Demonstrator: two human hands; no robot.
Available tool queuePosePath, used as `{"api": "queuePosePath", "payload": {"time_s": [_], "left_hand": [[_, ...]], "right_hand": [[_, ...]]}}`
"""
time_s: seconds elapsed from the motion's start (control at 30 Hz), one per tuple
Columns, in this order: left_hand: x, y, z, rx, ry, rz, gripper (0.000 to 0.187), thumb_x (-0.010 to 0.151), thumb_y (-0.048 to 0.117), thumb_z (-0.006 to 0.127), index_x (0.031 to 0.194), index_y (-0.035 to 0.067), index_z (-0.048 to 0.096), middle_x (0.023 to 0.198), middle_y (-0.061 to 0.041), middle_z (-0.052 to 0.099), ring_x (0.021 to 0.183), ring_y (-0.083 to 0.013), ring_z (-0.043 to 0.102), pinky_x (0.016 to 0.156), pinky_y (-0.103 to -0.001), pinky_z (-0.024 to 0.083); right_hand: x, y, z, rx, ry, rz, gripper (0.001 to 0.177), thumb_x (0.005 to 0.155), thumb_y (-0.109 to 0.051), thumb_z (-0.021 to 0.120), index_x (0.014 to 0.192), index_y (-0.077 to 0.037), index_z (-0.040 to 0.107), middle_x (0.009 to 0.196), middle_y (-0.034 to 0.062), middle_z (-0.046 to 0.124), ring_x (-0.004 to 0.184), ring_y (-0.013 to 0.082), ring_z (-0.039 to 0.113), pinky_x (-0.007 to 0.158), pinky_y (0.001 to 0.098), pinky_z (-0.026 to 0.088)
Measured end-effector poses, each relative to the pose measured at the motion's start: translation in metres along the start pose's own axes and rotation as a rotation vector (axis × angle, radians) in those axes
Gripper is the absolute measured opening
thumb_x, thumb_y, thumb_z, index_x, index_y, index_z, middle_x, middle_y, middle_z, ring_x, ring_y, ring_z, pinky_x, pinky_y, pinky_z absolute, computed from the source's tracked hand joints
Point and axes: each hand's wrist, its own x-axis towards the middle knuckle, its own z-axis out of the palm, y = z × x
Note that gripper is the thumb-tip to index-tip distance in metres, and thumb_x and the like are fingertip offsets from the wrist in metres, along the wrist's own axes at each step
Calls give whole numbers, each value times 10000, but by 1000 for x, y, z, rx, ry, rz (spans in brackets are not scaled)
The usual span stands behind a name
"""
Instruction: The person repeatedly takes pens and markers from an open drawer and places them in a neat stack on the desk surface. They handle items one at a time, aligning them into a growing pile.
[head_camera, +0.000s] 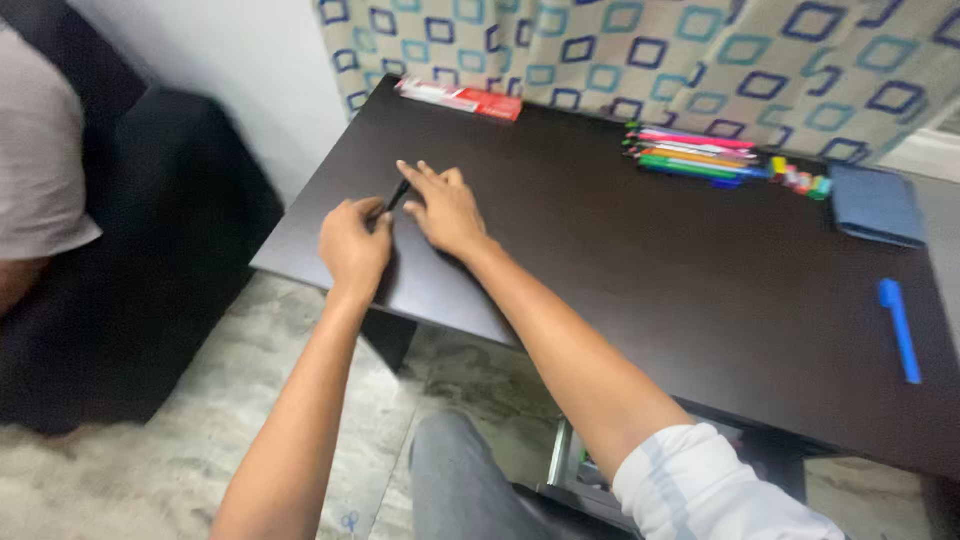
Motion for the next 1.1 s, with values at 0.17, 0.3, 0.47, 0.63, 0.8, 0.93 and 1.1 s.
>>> {"api": "queuePosePath", "payload": {"time_s": [0.17,0.3,0.47,0.63,0.8,0.93,1.1], "left_hand": [[-4,29,-1,164,71,82,313,795,208,823,1089,106,792,1062,-104,750,1046,-365,617,899,-496,405],[-8,78,22,106,167,232,293,826,238,820,1095,128,792,1102,-81,751,1086,-338,609,917,-493,363],[-21,158,102,-502,-209,-55,313,859,192,775,1161,109,773,968,-49,797,890,-166,767,857,-350,584],[-37,231,181,-546,-326,-147,374,823,221,798,1182,119,768,986,-86,804,881,-185,780,848,-346,593],[-44,267,220,-363,-396,-371,425,862,307,771,1268,188,727,1032,-100,808,1011,-260,752,941,-414,544],[-36,271,232,-291,-224,-257,441,854,294,784,1271,171,708,1229,-113,736,1142,-326,688,954,-456,517],[-20,276,237,-258,-330,-273,481,899,275,734,1367,208,649,1267,-117,709,1155,-339,682,978,-450,521]], "right_hand": [[-25,18,-31,333,3,6,726,844,-164,781,1504,-176,479,1612,166,393,1256,358,535,1049,423,482],[-61,48,-86,377,114,-12,533,840,-86,757,1361,-119,648,1497,147,586,1159,285,693,1014,400,542],[-124,117,-182,113,407,201,180,867,-26,711,1011,-88,799,1027,91,793,920,220,782,848,349,615],[-179,191,-258,-16,772,498,215,879,-17,745,1088,-48,784,1022,114,794,920,198,769,861,334,586],[-182,240,-276,194,782,621,459,889,-19,720,1341,-25,639,1197,108,739,912,170,734,851,320,559],[-173,266,-277,140,730,566,470,904,-8,728,1365,-21,639,1132,143,755,901,171,721,853,320,546],[-158,297,-277,204,743,484,398,877,30,739,1269,-15,686,1127,106,760,939,131,721,849,281,577]]}}
